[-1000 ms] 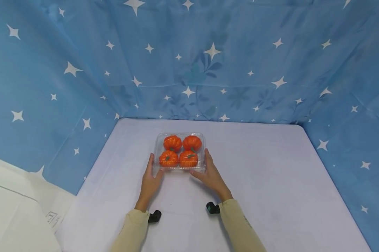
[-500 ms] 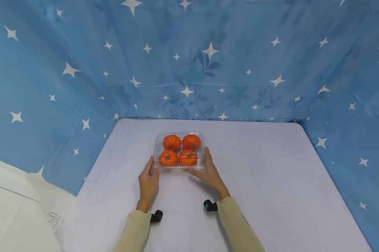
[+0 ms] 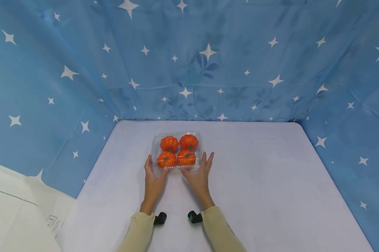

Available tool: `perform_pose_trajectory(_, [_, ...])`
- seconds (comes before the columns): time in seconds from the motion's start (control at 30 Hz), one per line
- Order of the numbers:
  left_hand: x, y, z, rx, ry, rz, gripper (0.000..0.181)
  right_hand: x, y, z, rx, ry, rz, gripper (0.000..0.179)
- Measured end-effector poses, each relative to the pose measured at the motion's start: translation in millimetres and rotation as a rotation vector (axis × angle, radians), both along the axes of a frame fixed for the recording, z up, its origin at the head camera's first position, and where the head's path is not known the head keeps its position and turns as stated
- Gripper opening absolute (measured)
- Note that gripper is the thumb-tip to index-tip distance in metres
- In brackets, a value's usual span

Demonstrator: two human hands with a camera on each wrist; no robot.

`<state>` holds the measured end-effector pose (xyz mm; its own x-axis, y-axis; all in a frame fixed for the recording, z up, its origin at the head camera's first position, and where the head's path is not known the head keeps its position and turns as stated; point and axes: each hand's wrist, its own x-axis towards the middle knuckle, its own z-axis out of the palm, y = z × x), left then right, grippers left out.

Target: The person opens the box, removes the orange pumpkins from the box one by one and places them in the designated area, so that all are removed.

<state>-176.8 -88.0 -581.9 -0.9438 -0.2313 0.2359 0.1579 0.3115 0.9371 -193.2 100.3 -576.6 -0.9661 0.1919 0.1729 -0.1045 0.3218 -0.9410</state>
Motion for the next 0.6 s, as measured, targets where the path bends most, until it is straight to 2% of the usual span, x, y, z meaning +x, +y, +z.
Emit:
perform_pose_trajectory(0.13, [0.4,2.2,-1.5,0.018,0.006,0.031,0.088,2.2,-17,-3.9,-0.096,0.034,-0.068,0.116])
perform_pose_trajectory(0.27, [0.6,2.4,-2.0,0.022,0.0,0.036,0.088,4.0,-24,-5.8,-0.137,0.059,-0.112,0.11])
perform_pose_trajectory(0.47, [-2.4,-0.8,-0.6,-0.01,0.001,0.029,0.089,6.2,-13,-9.6,-0.167,0.08,-0.126,0.086])
perform_pose_trajectory(0.6, [-3.6,-3.2,0.3,-0.034,-0.009,0.02,0.088,6.2,0,-10.8,-0.177,0.131,-0.121,0.069])
